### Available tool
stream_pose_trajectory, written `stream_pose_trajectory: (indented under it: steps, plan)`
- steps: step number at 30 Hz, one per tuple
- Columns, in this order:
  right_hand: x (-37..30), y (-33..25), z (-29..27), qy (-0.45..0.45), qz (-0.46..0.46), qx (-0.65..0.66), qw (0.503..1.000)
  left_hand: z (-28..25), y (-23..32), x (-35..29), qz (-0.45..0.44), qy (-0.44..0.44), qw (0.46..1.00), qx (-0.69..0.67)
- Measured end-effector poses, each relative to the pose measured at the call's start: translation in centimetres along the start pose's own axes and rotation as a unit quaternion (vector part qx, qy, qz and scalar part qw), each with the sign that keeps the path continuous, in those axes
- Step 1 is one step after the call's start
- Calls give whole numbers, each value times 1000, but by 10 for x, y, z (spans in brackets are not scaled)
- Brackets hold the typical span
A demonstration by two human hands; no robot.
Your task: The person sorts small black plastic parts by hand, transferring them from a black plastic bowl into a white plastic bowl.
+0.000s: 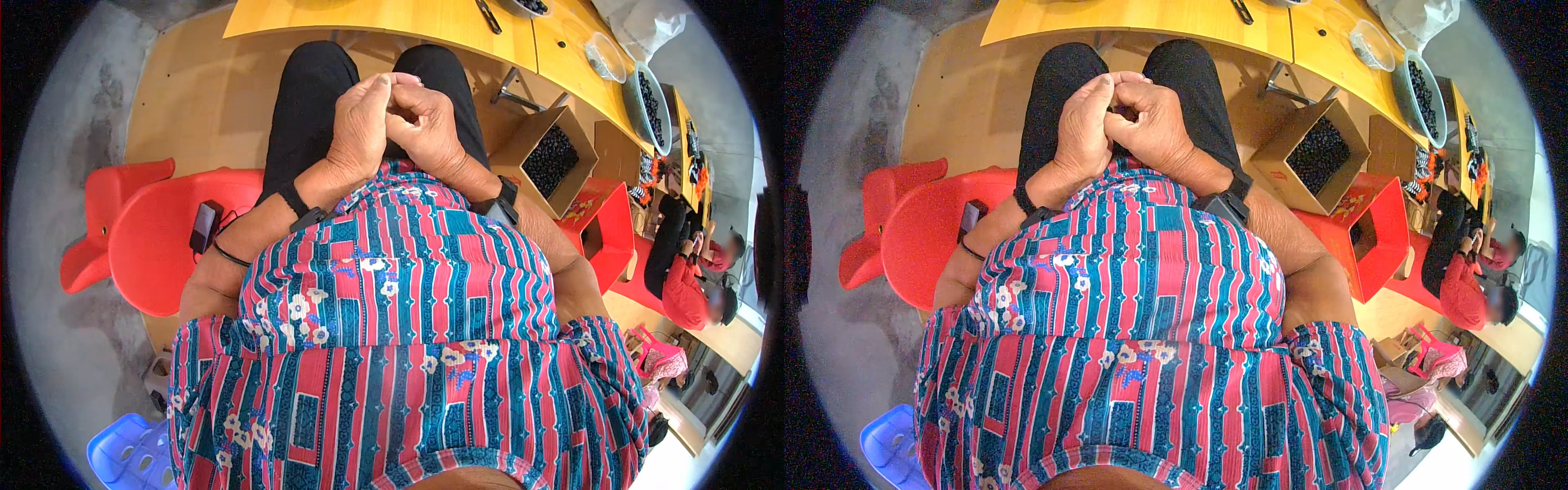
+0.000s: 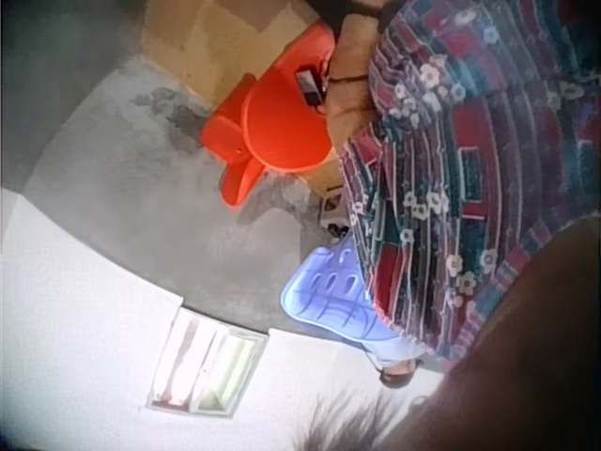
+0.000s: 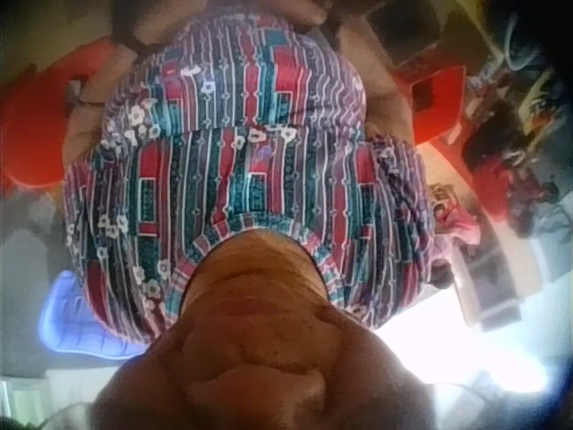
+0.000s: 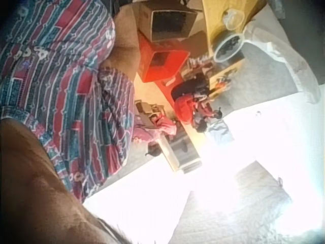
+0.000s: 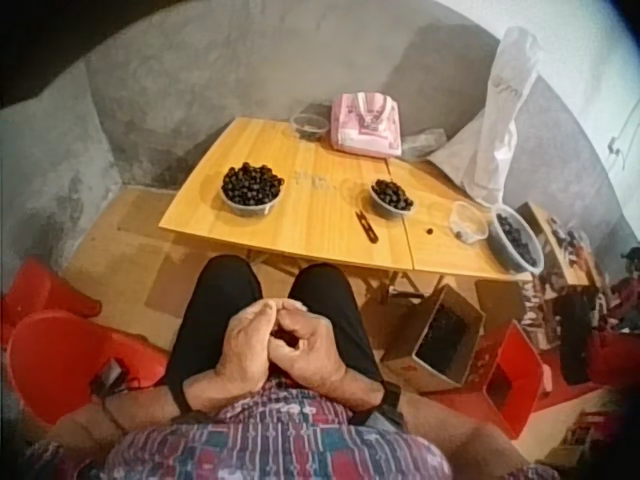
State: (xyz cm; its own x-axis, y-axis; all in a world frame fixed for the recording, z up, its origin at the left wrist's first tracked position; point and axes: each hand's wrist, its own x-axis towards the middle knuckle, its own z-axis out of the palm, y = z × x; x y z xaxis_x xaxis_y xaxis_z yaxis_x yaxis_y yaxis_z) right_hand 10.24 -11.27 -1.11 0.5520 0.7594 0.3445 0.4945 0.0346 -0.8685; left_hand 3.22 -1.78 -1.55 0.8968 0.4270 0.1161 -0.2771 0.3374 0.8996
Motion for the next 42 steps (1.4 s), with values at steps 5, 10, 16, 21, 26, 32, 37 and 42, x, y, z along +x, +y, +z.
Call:
stream_pose_trajectory:
  steps: [5, 10, 16, 21, 26, 32, 37, 42]
  plan:
    - [6, 1, 2, 23, 13, 61, 998, 0, 2, 2, -4, 9, 1000, 2]
    - [17, 1, -19, 4, 182, 397, 900, -7, 16, 0, -12, -50, 995, -91]
    - [14, -7, -21, 6, 221, 482, 848, -9, 27, 3, 70, -52, 990, 110]
    - [14, -2, -23, -32, 235, 503, 831, -10, 31, 5, 120, -23, 975, 188]
    - [14, -5, -24, -41, 243, 505, 827, -11, 29, 5, 115, -20, 969, 217]
    - [15, -5, -28, -44, 252, 442, 860, -13, 26, 7, 130, -6, 968, 214]
    - [18, -12, -34, 33, 179, 420, 889, -15, 24, 6, 123, -12, 966, 229]
    - [18, -7, -39, 11, 143, 339, 930, -11, 28, 2, 62, -6, 985, 163]
